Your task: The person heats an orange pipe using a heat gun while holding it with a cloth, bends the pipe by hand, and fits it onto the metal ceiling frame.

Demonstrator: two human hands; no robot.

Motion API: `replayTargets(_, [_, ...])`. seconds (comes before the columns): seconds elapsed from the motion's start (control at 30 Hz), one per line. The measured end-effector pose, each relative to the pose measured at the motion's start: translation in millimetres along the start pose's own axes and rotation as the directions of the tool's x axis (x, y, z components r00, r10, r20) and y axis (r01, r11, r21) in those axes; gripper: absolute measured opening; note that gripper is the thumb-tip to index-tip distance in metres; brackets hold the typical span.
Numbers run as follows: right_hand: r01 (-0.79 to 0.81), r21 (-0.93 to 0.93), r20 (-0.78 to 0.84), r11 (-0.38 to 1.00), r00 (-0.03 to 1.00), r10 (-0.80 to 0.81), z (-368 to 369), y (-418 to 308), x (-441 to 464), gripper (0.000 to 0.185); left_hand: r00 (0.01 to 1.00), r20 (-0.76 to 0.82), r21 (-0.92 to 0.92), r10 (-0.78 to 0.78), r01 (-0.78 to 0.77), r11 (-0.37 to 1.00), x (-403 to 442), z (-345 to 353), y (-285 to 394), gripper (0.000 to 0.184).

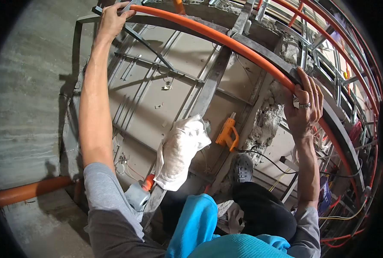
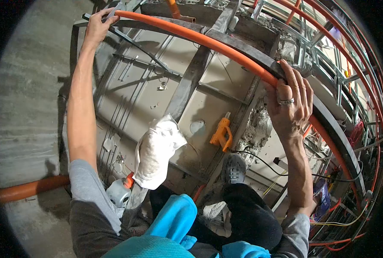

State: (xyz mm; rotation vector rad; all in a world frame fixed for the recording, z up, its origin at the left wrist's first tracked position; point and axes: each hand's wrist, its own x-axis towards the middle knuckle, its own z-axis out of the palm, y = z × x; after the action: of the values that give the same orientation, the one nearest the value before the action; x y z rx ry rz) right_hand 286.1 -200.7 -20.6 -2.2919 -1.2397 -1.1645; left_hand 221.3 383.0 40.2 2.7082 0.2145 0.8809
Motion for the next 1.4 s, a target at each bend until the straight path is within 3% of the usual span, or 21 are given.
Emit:
replayTargets(0.03, [0.001, 0.011, -0.013, 1.0, 1.0, -0.001, 0.6, -0.1, 0.1, 0.031, 0.999, 0.027, -0.094, -0.04, 0.043, 0.995, -0.3, 1.1, -1.2, 0.037])
replayTargets(0.17, [0.013, 0.024, -0.049, 1.0, 0.999, -0.012, 4.3, 1.2, -2.1, 0.031, 0.998, 0.022, -0.077, -0.064, 0.066, 0.995, -1.9, 0.5, 0.6, 0.038])
replayTargets(0.23, [0.015, 0.033, -0.044, 0.999, 0.999, -0.013, 3.1, 1.1, -0.2, 0.03, 1.0, -0.006, 0.011, 0.023, -0.023, 1.0, -3.4, 0.2, 2.2, 0.038])
replayTargets(0.37, [0.03, 0.04, -0.028, 0.999, 0.999, -0.029, 0.9, 1.7, 2.6, 0.029, 0.999, -0.032, 0.033, -0.03, 0.031, 0.999, -3.9, 5.6, 3.0, 0.04])
replayTargets(0.43, [0.033, 0.048, -0.037, 0.998, 0.999, -0.031, 0.9, 1.2, 3.8, 0.028, 0.992, -0.122, 0.184, -0.003, 0.026, 0.983, -5.8, 9.2, 4.5, 0.042])
replayTargets(0.77, [0.003, 0.067, -0.071, 0.998, 0.997, 0.002, 3.1, -0.4, 2.8, 0.033, 0.997, -0.077, 0.17, 0.014, -0.001, 0.985, -9.2, 6.1, 11.3, 0.057])
replayTargets(0.83, [-0.01, 0.089, -0.082, 0.996, 0.996, 0.017, 3.3, -0.2, 2.4, 0.034, 0.991, -0.097, 0.253, 0.088, -0.061, 0.966, -7.7, 9.5, 8.1, 0.054])
replayTargets(0.97, [-0.015, 0.097, -0.074, 0.995, 0.997, 0.022, 5.0, 1.1, 0.1, 0.034, 0.988, -0.109, 0.229, 0.109, -0.082, 0.97, -6.6, 14.0, -0.5, 0.051])
replayTargets(1.03, [-0.018, 0.115, -0.076, 0.993, 0.997, 0.027, 4.9, 0.9, -0.3, 0.034, 0.974, -0.117, 0.258, 0.194, -0.159, 0.953, -3.5, 15.0, -8.8, 0.048])
replayTargets(1.4, [-0.036, 0.101, -0.076, 0.994, 0.996, 0.044, 4.2, 0.1, 2.5, 0.032, 0.982, -0.15, 0.289, 0.112, -0.065, 0.955, -8.3, 17.5, 0.9, 0.047])
